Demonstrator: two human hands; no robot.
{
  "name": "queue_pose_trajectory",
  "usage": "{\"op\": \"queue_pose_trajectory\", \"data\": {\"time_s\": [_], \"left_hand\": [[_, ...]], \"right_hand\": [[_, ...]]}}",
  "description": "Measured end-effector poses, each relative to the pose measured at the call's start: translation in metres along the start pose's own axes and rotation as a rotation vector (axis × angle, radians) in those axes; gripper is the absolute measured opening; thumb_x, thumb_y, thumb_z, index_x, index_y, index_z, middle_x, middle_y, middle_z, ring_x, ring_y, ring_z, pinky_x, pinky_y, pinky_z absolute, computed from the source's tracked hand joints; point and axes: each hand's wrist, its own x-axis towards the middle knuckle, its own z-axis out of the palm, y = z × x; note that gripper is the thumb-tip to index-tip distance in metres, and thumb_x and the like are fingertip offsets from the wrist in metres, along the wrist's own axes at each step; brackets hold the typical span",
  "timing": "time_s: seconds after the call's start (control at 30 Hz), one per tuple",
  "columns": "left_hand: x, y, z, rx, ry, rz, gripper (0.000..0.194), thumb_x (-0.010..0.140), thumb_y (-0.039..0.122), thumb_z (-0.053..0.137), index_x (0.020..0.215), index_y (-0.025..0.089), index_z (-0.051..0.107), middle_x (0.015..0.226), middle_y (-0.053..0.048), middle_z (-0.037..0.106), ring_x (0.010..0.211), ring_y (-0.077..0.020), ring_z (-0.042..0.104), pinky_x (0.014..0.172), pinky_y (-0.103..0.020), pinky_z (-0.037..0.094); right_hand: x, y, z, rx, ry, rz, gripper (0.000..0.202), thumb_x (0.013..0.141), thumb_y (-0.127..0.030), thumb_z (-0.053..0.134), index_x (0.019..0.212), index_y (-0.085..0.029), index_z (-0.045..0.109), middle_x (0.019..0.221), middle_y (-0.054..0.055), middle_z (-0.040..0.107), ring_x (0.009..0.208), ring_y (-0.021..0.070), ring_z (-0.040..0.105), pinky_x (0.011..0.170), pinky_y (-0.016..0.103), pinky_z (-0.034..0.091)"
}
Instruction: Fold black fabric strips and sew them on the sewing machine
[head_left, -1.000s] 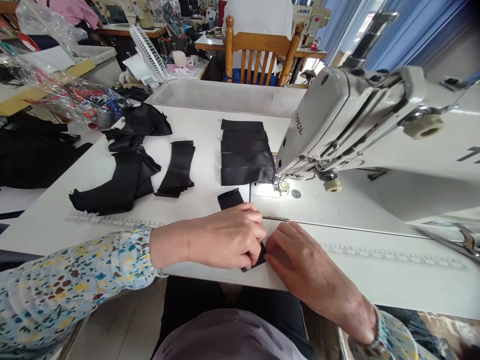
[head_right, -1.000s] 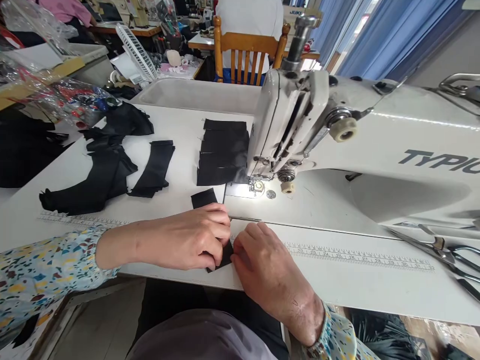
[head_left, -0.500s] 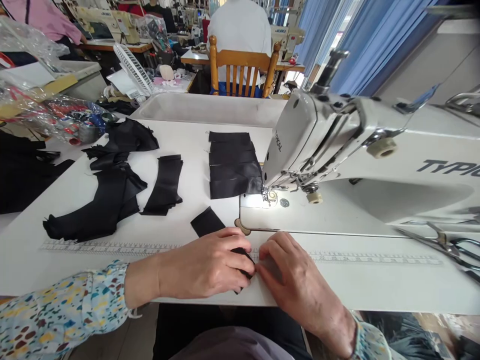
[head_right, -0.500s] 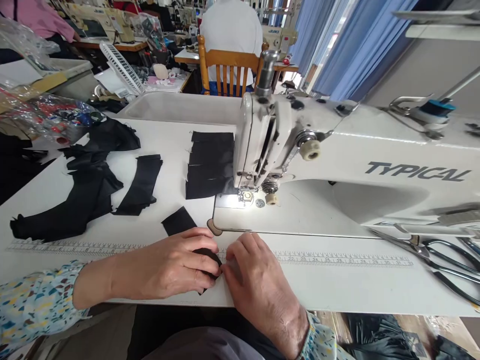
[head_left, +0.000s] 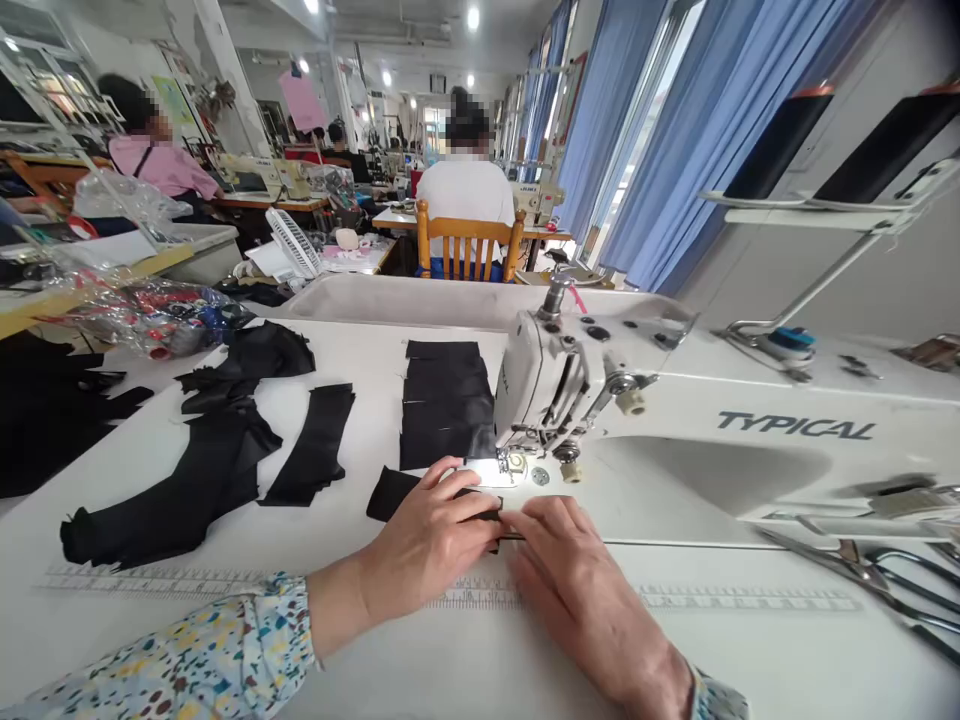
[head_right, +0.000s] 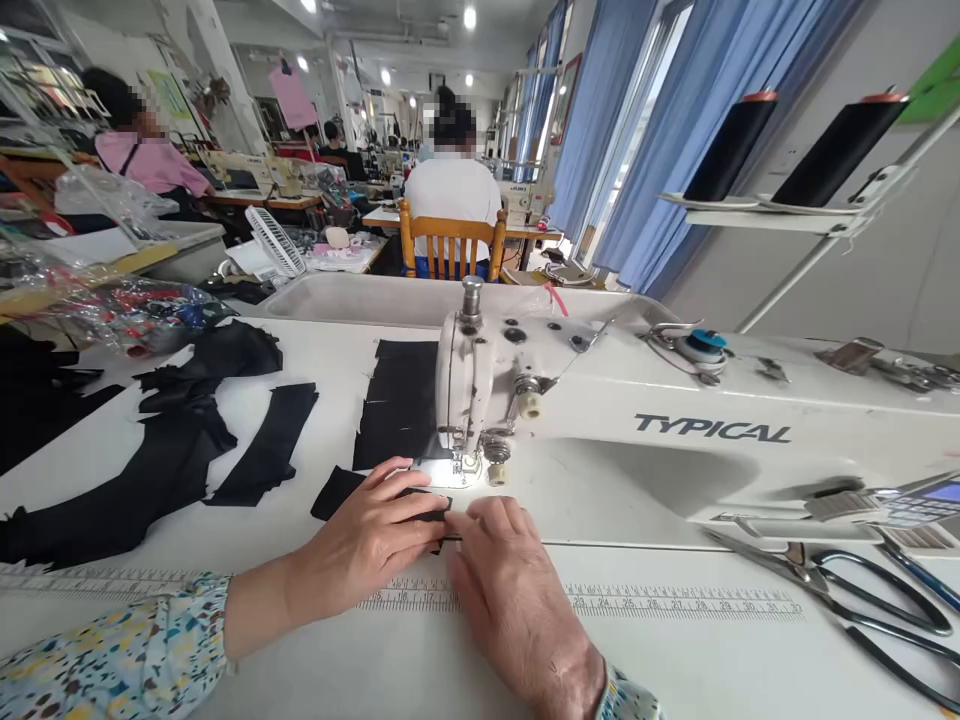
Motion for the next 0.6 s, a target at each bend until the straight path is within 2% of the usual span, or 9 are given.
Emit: {"op": "queue_pose_trajectory", "data": {"time_s": [0.1,0.27,0.43,0.6], "left_hand": [[0.004,-0.002,0.003,0.002,-0.007,-0.026,0.022,0.098,0.011,0.06,0.084,0.02,0.073,0.102,-0.003,0.074,0.104,-0.0209,0.064,0.106,-0.05,0.046],[0.004,-0.001,0.003,0.007,-0.021,-0.052,0.022,0.1,0.01,0.057,0.086,0.021,0.071,0.106,-0.004,0.072,0.11,-0.0224,0.064,0.113,-0.056,0.041],[0.004,-0.002,0.002,0.023,-0.046,-0.018,0.021,0.101,0.009,0.054,0.09,0.018,0.07,0.108,-0.007,0.072,0.114,-0.0239,0.063,0.116,-0.058,0.038],[0.006,-0.006,0.001,0.001,-0.061,0.007,0.022,0.101,0.009,0.055,0.086,0.017,0.069,0.115,-0.006,0.07,0.124,-0.0259,0.058,0.114,-0.054,0.039]], "right_hand": [[0.009,0.003,-0.004,-0.023,-0.017,-0.02,0.019,0.097,-0.009,0.05,0.109,-0.019,0.061,0.109,0.01,0.056,0.102,0.0265,0.051,0.09,0.051,0.052],[0.01,0.008,-0.006,-0.062,-0.027,-0.039,0.026,0.098,-0.01,0.048,0.118,-0.02,0.061,0.11,0.01,0.057,0.099,0.0264,0.052,0.087,0.051,0.051],[0.011,0.014,-0.006,-0.106,-0.022,-0.04,0.03,0.1,-0.011,0.045,0.122,-0.022,0.063,0.109,0.01,0.058,0.095,0.0253,0.052,0.084,0.049,0.051],[0.015,0.015,-0.01,-0.12,-0.047,-0.027,0.029,0.102,-0.013,0.044,0.119,-0.024,0.065,0.105,0.008,0.058,0.091,0.023,0.052,0.082,0.044,0.05]]}}
